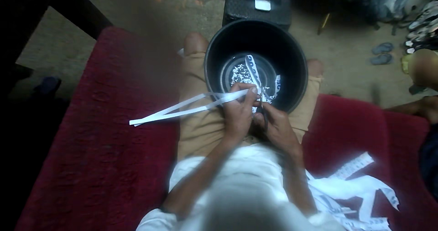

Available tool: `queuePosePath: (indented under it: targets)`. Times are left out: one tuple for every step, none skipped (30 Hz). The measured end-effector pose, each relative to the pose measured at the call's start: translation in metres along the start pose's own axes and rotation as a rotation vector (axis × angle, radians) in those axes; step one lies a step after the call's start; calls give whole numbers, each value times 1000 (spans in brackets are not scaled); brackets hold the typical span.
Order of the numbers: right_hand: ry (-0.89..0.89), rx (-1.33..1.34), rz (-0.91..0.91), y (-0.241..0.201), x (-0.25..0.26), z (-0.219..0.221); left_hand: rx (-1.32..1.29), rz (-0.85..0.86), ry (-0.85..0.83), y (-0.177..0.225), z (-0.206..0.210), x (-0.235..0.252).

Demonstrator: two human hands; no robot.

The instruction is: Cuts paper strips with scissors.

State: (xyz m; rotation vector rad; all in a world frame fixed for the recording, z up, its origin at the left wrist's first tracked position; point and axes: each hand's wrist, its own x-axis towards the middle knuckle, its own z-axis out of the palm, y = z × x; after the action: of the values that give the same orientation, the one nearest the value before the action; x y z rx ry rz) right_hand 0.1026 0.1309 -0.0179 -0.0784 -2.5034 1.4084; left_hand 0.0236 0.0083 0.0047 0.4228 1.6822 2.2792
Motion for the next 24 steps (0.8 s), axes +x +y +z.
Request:
queuePosePath:
  targets:
    - [-1,5,4,0,0,0,-5,-6,-2,0,-1,0]
    - [1,11,13,0,-1,1,-9,-4,1,-1,-1,0]
    - [5,17,26,1,-1,1,-12,0,7,-1,-1,0]
    - [5,31,48,1,-2,1,-10,5,11,-1,0,1]
    - [-1,52,78,0,-3,1,-11,8,16,-1,0,1]
    - [-22,76,106,0,-4,-1,-14,12,19,-1,0,1]
    - [-49,99,125,-1,-5,-2,-16,12,25,0,-1,2]
    - [-79,118,132,-1,-6,-3,-19,12,30,0,-1,2]
    - [-103,124,138,-2,-6,-4,-16,8,35,1,-2,3]
    - [-120,122,137,-3,-6,-4,-11,6,39,1,-2,3]
    - [-129,112,127,-3,-6,-4,-8,-2,40,2,-2,2]
    - [-128,106,110,-3,-6,-4,-8,-11,43,3,-1,2]
    - [-120,101,92,-3,-5,-3,-13,-20,47,3,-1,2]
    - [-113,94,75,-3,-4,-2,-18,-24,44,3,0,2]
    - [-105,84,67,-4,-3,-1,-32,-21,36,3,0,1]
    - [-101,70,60,-4,-2,-1,-41,-16,26,2,0,1]
    - [-92,61,50,-4,-1,-1,-48,-13,23,2,0,1]
    - [-83,55,42,-4,0,0,-46,-10,22,3,0,1]
    - [-76,51,37,-4,1,0,-40,-7,18,3,0,0]
    - [-71,47,31,-4,1,0,-33,-6,18,3,0,0]
    - [-66,44,22,-4,1,0,-28,-8,22,4,0,0]
    - [-64,40,16,-4,1,0,-23,-8,21,3,0,0]
    - [-62,38,11,-4,1,0,-21,-8,21,3,0,0]
    - [-58,39,6,-4,2,0,-20,-5,18,3,0,0]
